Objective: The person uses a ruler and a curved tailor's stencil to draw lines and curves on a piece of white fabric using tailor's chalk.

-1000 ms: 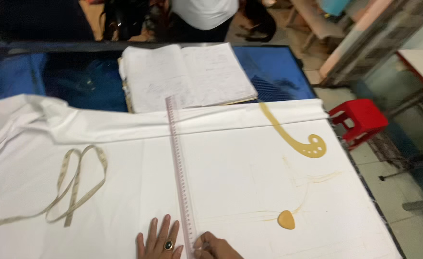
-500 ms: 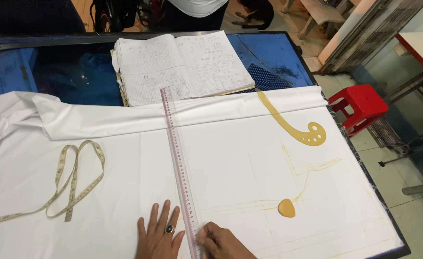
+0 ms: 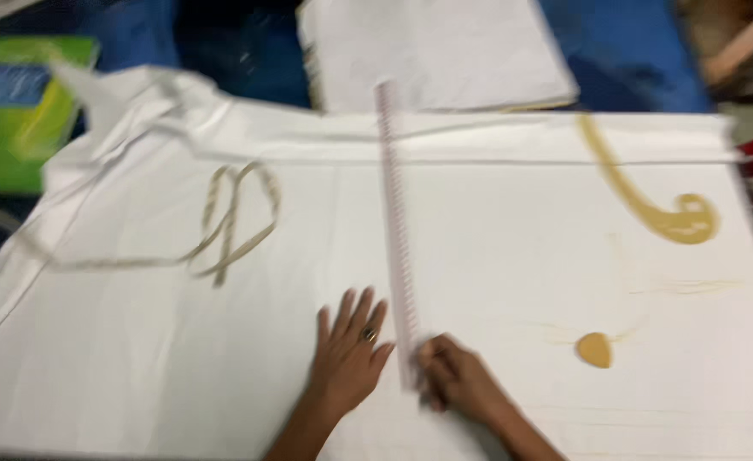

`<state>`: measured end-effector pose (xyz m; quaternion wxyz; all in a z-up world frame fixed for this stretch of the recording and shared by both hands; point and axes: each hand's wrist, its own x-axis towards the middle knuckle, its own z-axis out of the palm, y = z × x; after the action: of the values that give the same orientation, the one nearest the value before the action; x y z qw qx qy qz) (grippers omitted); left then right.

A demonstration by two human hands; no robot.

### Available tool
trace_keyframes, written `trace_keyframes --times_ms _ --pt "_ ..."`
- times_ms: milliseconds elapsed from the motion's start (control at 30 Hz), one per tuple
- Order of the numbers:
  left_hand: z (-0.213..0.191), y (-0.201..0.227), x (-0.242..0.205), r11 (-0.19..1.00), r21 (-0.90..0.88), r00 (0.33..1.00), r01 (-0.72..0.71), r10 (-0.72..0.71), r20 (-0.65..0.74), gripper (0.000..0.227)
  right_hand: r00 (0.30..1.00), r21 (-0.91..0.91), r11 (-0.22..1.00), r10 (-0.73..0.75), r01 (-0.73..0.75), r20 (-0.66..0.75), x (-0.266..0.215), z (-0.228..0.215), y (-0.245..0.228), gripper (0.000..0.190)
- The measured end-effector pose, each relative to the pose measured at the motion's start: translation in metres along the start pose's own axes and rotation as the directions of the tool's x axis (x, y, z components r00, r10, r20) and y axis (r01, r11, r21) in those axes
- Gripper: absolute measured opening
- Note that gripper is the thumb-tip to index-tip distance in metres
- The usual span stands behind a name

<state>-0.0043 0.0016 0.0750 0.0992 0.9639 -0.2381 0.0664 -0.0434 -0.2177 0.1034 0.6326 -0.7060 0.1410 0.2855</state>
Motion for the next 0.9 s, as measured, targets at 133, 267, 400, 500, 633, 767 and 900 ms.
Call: trace_keyframes --times_ms 133,267,400,500,633,767,900 --pt "-0.007 -0.004 -0.007 0.985 -0.149 0.984 0.091 -0.066 0.168 0.064 0.995 -0.008 0.997 0.080 -0.081 -0.051 -0.008 0.000 -0.027 0.010" --pt "-0.012 -0.005 -0.014 0.988 -0.138 0.990 0.065 -0.047 0.130 0.063 0.979 -0.039 0.980 0.193 -0.196 -0.069 -0.014 0.012 -0.050 0.017" --pt "-0.019 -0.006 -0.013 0.984 -0.162 0.983 0.073 -0.043 0.177 0.062 0.981 -0.045 0.984 0.170 -0.174 -0.090 -0.005 0.017 -0.029 0.011" --pt "-0.021 -0.007 -0.015 0.974 -0.216 0.989 0.066 -0.036 0.144 0.065 0.978 -0.028 0.981 0.187 -0.190 -0.092 -0.007 0.024 -0.034 0.016" --pt "-0.025 -0.005 -0.018 0.961 -0.275 0.976 0.006 0.054 0.210 0.064 0.963 -0.053 0.967 0.241 -0.249 -0.119 -0.014 0.031 -0.051 0.018" --pt "-0.021 -0.004 -0.020 0.978 -0.198 0.986 -0.070 0.098 0.137 0.062 0.957 -0.069 0.960 0.262 -0.272 -0.121 -0.021 0.034 -0.053 0.018" --pt "-0.020 -0.004 -0.020 0.975 -0.214 0.989 -0.062 0.088 0.115 0.062 0.968 -0.081 0.971 0.215 -0.227 -0.128 -0.017 0.033 -0.039 0.014"
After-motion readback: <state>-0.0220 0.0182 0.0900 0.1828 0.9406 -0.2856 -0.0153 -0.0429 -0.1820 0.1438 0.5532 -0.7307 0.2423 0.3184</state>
